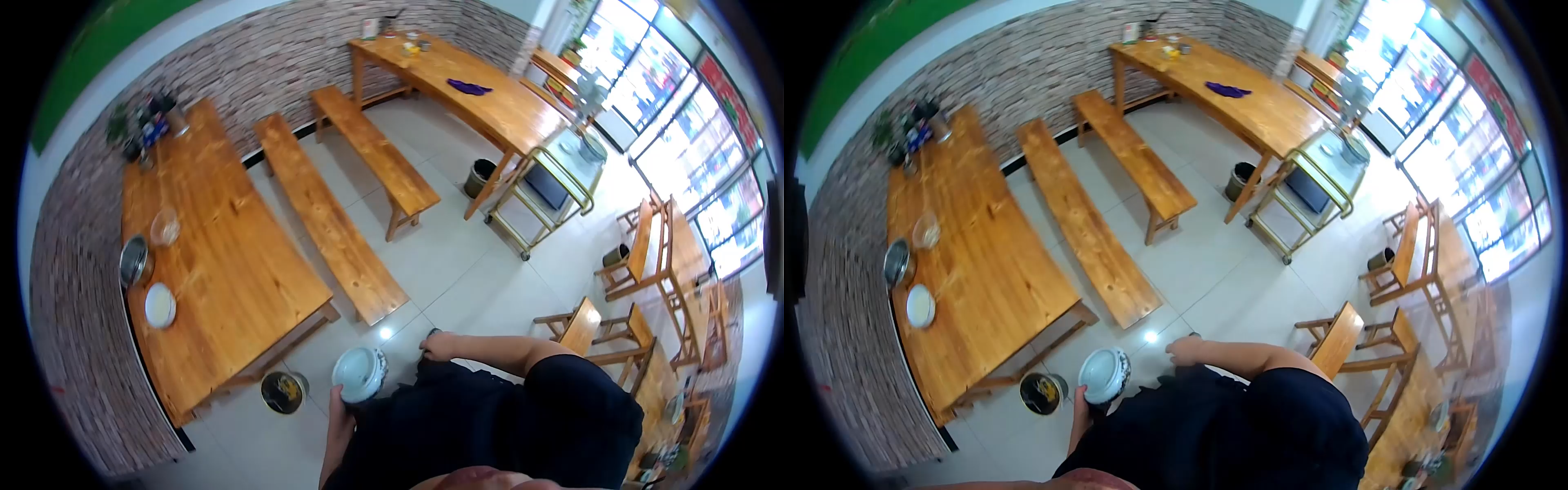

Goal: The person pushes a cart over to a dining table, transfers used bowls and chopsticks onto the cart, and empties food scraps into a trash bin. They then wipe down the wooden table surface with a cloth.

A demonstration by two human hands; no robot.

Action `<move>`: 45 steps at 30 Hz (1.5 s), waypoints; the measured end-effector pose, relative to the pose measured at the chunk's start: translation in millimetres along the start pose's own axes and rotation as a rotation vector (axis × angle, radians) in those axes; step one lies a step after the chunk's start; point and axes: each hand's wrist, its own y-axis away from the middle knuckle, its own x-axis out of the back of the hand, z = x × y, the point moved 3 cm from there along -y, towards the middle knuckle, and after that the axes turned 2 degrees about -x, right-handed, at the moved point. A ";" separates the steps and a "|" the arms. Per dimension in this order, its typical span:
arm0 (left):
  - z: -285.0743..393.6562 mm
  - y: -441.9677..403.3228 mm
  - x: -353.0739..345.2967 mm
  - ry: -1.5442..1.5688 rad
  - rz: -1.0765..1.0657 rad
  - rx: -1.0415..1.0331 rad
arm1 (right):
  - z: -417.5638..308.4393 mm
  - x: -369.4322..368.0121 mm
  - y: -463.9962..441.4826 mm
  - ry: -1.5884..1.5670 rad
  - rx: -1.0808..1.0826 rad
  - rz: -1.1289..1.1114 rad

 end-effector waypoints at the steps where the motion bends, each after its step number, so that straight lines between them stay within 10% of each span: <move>1: -0.4 -12.1 -22.3 -0.017 -0.006 -0.001 | 21.3 -1.0 11.3 -0.004 -0.017 -0.011; 6: -3.3 -100.8 -168.1 -0.113 -0.186 -0.049 | 115.2 48.2 100.1 -0.189 -0.132 0.001; 20: 32.6 -270.8 -375.0 -0.520 -0.003 -0.186 | 425.7 211.3 148.3 -0.394 -0.367 1.351; 34: 87.4 -508.1 -568.4 -0.783 0.006 -0.170 | 553.8 352.1 163.6 -0.264 -0.664 1.505; 45: 109.4 -588.7 -662.1 -0.643 0.011 -0.157 | 682.4 414.0 149.8 -0.274 -0.650 1.177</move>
